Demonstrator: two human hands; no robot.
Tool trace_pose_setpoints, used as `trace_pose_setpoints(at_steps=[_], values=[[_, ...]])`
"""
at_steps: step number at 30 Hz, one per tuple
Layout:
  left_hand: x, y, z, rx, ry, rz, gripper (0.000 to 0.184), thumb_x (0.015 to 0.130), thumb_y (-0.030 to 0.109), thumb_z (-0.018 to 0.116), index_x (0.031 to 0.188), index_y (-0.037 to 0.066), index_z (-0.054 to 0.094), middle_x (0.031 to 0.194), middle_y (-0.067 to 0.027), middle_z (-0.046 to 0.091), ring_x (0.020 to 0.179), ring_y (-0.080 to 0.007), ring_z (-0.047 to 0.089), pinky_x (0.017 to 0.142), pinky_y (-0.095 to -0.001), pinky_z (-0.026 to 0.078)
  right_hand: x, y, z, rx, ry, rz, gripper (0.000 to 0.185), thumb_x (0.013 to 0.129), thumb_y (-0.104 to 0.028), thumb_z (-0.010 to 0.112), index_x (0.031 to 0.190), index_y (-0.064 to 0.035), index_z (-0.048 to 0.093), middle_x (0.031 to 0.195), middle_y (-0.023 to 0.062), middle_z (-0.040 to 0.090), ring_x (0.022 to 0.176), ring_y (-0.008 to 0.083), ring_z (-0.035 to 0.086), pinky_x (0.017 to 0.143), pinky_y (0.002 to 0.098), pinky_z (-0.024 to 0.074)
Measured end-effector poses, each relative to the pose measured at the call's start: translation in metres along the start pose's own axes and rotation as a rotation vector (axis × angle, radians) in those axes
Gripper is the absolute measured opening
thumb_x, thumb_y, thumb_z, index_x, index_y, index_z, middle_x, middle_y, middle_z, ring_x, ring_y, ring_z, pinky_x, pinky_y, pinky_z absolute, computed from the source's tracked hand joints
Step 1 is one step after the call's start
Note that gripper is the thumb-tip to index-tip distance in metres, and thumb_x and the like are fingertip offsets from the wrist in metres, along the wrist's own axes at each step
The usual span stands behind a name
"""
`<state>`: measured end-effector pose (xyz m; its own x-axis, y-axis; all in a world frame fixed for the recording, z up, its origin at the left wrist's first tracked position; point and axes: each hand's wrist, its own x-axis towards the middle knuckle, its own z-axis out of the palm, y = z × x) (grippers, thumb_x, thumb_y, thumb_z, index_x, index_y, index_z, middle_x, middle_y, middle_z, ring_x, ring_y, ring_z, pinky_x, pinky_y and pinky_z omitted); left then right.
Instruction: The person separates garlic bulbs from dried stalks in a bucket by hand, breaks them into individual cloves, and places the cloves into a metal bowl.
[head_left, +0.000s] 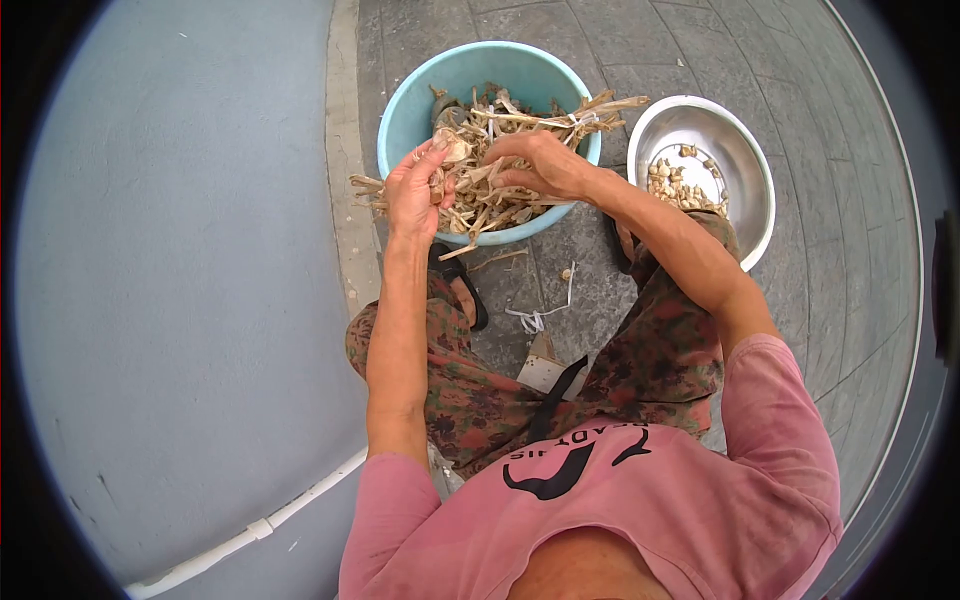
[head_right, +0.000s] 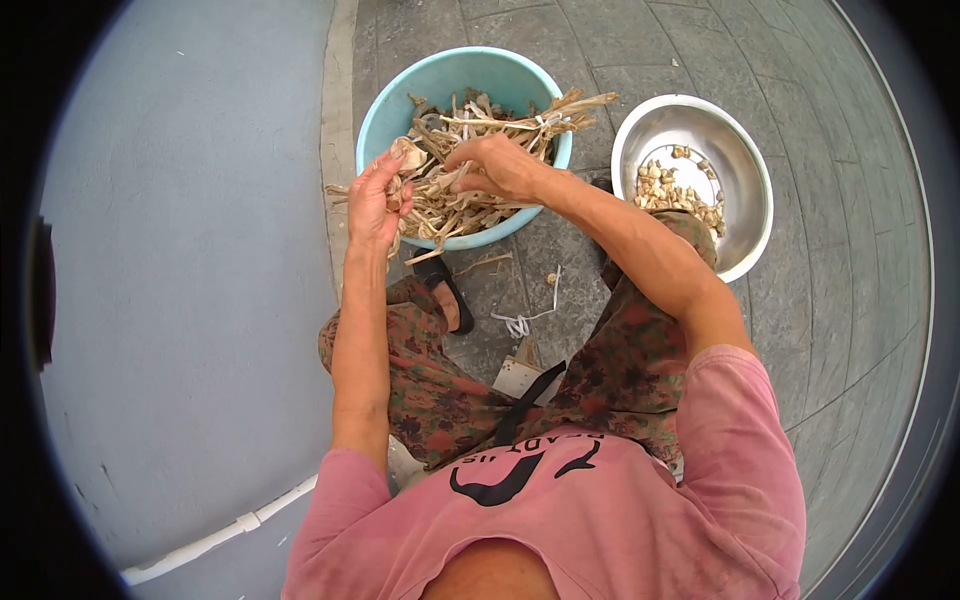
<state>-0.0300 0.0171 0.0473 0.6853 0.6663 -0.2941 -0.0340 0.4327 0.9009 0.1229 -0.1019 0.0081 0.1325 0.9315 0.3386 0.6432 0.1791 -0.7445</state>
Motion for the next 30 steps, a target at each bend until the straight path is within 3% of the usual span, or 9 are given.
trace_pose_setpoints(at_steps=[1, 4, 5, 13, 16, 22, 25, 28, 30], values=[[-0.001, 0.000, 0.003, 0.042, 0.012, 0.012, 0.026, 0.078, 0.012, 0.062, 0.100, -0.002, 0.057, 0.073, -0.0045, 0.059, 0.047, -0.0079, 0.049, 0.033, -0.0194, 0.031, 0.004, -0.002, -0.006, 0.082, 0.077, 0.021, 0.031, 0.075, -0.019, 0.066, 0.099, -0.0017, 0.060, 0.087, 0.0116, 0.062, 0.079, 0.0213, 0.060, 0.071, 0.0332, 0.0471], [-0.004, -0.003, 0.014, 0.192, -0.018, 0.074, 0.029, 0.074, 0.012, 0.067, 0.097, -0.004, 0.059, 0.066, -0.0037, 0.059, 0.044, -0.0050, 0.047, 0.033, -0.0170, 0.032, 0.011, -0.013, -0.014, 0.601, -0.036, 0.276, 0.032, 0.081, -0.024, 0.061, 0.106, -0.0048, 0.057, 0.088, 0.0099, 0.061, 0.081, 0.0153, 0.059, 0.067, 0.0288, 0.0490], [-0.004, -0.007, 0.015, 0.246, -0.019, 0.090, 0.030, 0.073, 0.013, 0.068, 0.096, -0.004, 0.060, 0.065, -0.0032, 0.059, 0.043, -0.0047, 0.047, 0.034, -0.0169, 0.032, 0.013, -0.011, -0.013, 0.580, -0.119, 0.275, 0.036, 0.083, -0.026, 0.059, 0.113, -0.0060, 0.053, 0.088, 0.0089, 0.060, 0.077, 0.0117, 0.058, 0.064, 0.0246, 0.0498], [-0.008, -0.006, 0.020, 0.429, -0.050, 0.274, 0.023, 0.071, 0.010, 0.069, 0.090, -0.001, 0.064, 0.065, 0.0001, 0.060, 0.049, -0.0021, 0.048, 0.041, -0.0153, 0.035, 0.012, -0.006, -0.003, 1.193, -0.015, 0.449, 0.028, 0.090, -0.016, 0.047, 0.115, -0.0050, 0.049, 0.086, 0.0021, 0.055, 0.070, 0.0079, 0.052, 0.064, 0.0206, 0.0468], [-0.008, -0.006, 0.021, 0.570, 0.028, 0.343, 0.020, 0.073, 0.007, 0.068, 0.092, 0.002, 0.065, 0.067, 0.0023, 0.059, 0.050, -0.0007, 0.046, 0.042, -0.0148, 0.035, 0.011, -0.002, -0.003, 1.224, -0.109, 0.389, 0.033, 0.088, -0.022, 0.051, 0.117, -0.0066, 0.048, 0.085, 0.0002, 0.055, 0.074, 0.0063, 0.053, 0.065, 0.0199, 0.0466], [-0.011, -0.004, 0.027, 0.598, 0.025, 0.443, 0.016, 0.075, 0.008, 0.066, 0.090, 0.002, 0.066, 0.066, 0.0026, 0.059, 0.054, -0.0009, 0.048, 0.046, -0.0157, 0.037, 0.014, -0.003, 0.000, 1.193, -0.050, 0.462, 0.025, 0.090, -0.011, 0.045, 0.113, -0.0032, 0.049, 0.081, 0.0000, 0.052, 0.066, 0.0059, 0.048, 0.058, 0.0197, 0.0429], [-0.011, -0.004, 0.021, 0.646, -0.016, 0.412, 0.014, 0.074, 0.009, 0.065, 0.084, 0.000, 0.066, 0.076, -0.0037, 0.063, 0.066, -0.0081, 0.057, 0.057, -0.0215, 0.045, 0.013, -0.003, -0.001, 1.181, -0.159, 0.479, 0.025, 0.089, -0.007, 0.042, 0.112, -0.0018, 0.051, 0.079, -0.0001, 0.051, 0.064, 0.0056, 0.046, 0.057, 0.0198, 0.0412], [-0.010, -0.004, 0.020, 0.738, -0.033, 0.523, 0.014, 0.074, 0.010, 0.064, 0.083, -0.001, 0.066, 0.073, -0.0032, 0.063, 0.064, -0.0080, 0.056, 0.056, -0.0212, 0.045, 0.013, 0.003, -0.002, 1.152, -0.220, 0.512, 0.026, 0.089, -0.006, 0.043, 0.112, -0.0024, 0.053, 0.080, -0.0014, 0.052, 0.064, 0.0057, 0.046, 0.056, 0.0197, 0.0399], [-0.012, -0.007, 0.024, 0.645, 0.011, 0.466, 0.013, 0.074, 0.010, 0.064, 0.081, 0.000, 0.066, 0.070, -0.0021, 0.061, 0.060, -0.0081, 0.055, 0.054, -0.0215, 0.045, 0.013, 0.003, -0.003, 1.185, -0.230, 0.507, 0.025, 0.089, -0.008, 0.046, 0.112, -0.0031, 0.052, 0.080, -0.0020, 0.053, 0.065, 0.0061, 0.047, 0.056, 0.0199, 0.0395]])
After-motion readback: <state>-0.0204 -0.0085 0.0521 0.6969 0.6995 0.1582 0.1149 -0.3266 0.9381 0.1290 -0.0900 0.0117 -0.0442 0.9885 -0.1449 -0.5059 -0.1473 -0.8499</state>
